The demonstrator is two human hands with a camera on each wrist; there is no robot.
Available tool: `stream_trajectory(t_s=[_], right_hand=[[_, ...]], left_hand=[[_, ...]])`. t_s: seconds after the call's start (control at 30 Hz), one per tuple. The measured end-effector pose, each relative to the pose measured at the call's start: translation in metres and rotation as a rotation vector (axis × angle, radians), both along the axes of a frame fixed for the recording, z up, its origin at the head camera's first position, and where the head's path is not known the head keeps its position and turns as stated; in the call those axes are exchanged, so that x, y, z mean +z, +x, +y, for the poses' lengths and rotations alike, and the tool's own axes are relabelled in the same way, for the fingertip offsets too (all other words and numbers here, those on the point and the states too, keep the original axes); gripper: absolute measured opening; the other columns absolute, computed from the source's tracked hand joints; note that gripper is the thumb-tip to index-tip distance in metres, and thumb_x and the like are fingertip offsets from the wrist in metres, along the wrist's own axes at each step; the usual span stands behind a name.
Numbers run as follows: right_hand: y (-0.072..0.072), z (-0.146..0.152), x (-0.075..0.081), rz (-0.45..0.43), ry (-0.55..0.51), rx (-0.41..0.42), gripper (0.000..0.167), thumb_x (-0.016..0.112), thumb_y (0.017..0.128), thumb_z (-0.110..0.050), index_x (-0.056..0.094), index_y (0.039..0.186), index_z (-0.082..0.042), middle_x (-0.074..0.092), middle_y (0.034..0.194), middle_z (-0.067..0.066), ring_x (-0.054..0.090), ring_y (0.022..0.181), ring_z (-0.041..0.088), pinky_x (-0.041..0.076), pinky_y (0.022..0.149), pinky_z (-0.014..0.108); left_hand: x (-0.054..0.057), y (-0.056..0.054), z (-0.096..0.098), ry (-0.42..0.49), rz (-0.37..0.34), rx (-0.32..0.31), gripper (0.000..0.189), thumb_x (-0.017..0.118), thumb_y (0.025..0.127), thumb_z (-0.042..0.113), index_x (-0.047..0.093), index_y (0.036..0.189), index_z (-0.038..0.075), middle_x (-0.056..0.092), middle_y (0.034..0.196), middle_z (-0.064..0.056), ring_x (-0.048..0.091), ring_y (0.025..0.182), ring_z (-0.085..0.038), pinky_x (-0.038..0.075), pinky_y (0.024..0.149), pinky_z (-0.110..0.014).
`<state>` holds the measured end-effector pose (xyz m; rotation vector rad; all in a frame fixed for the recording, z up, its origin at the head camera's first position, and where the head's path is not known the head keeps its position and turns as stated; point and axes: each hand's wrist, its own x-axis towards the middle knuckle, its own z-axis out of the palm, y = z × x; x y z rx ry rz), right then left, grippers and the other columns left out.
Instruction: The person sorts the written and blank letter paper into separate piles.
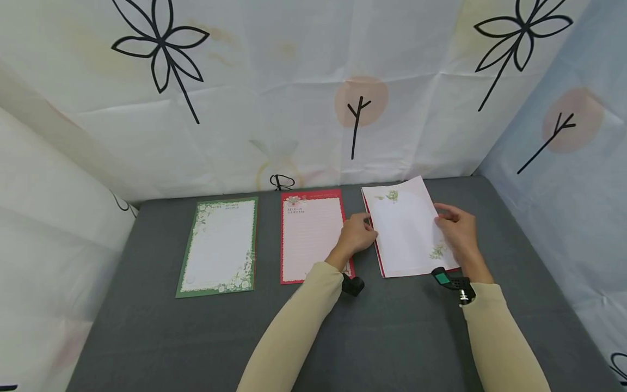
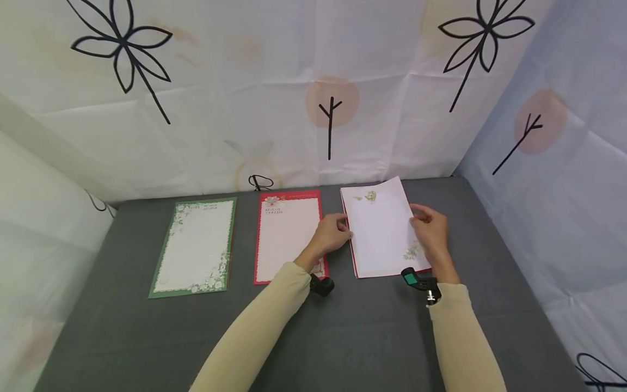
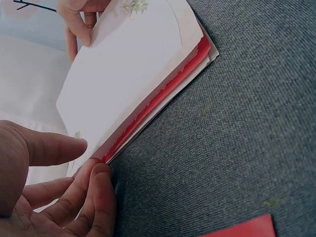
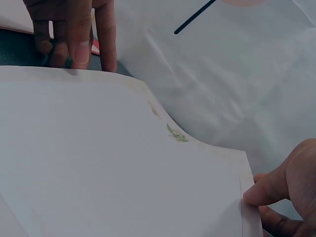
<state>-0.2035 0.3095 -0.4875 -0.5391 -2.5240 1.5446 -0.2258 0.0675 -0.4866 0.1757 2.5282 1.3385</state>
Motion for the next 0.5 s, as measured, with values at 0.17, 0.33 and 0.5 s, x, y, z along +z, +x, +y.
stream_trajectory(t_s=[0.17, 0.33, 0.5], right_hand=[[-0.0005, -0.0015, 0.0000, -0.026, 0.006, -0.005, 0.041, 0.056, 0.101, -0.008, 0.060, 0.142, -0.005, 0.058, 0.113, 0.013, 0.055, 0.088, 0.019, 0.046, 0.067, 0.021], [-0.0004, -0.0026, -0.0003, -0.038, 0.008, -0.006, 0.042, 0.056, 0.100, -0.008, 0.060, 0.142, -0.005, 0.058, 0.113, 0.014, 0.055, 0.088, 0.019, 0.045, 0.067, 0.022], [-0.0011, -0.0022, -0.0001, -0.045, 0.016, -0.013, 0.042, 0.057, 0.100, -0.009, 0.059, 0.141, -0.003, 0.057, 0.111, 0.013, 0.054, 0.088, 0.020, 0.045, 0.067, 0.022]], left_hand=[[-0.0005, -0.0023, 0.0017, -0.026, -0.009, -0.011, 0.049, 0.065, 0.091, 0.008, 0.059, 0.139, 0.001, 0.058, 0.065, 0.003, 0.048, 0.052, -0.010, 0.036, 0.049, -0.025], [-0.0012, -0.0033, 0.0024, -0.033, -0.008, -0.008, 0.052, 0.064, 0.090, 0.006, 0.058, 0.141, 0.000, 0.058, 0.067, 0.002, 0.049, 0.055, -0.010, 0.037, 0.051, -0.025], [-0.0018, -0.0028, 0.0026, -0.038, -0.011, -0.010, 0.053, 0.064, 0.090, 0.006, 0.056, 0.142, 0.000, 0.059, 0.069, 0.002, 0.050, 0.057, -0.011, 0.037, 0.052, -0.025]])
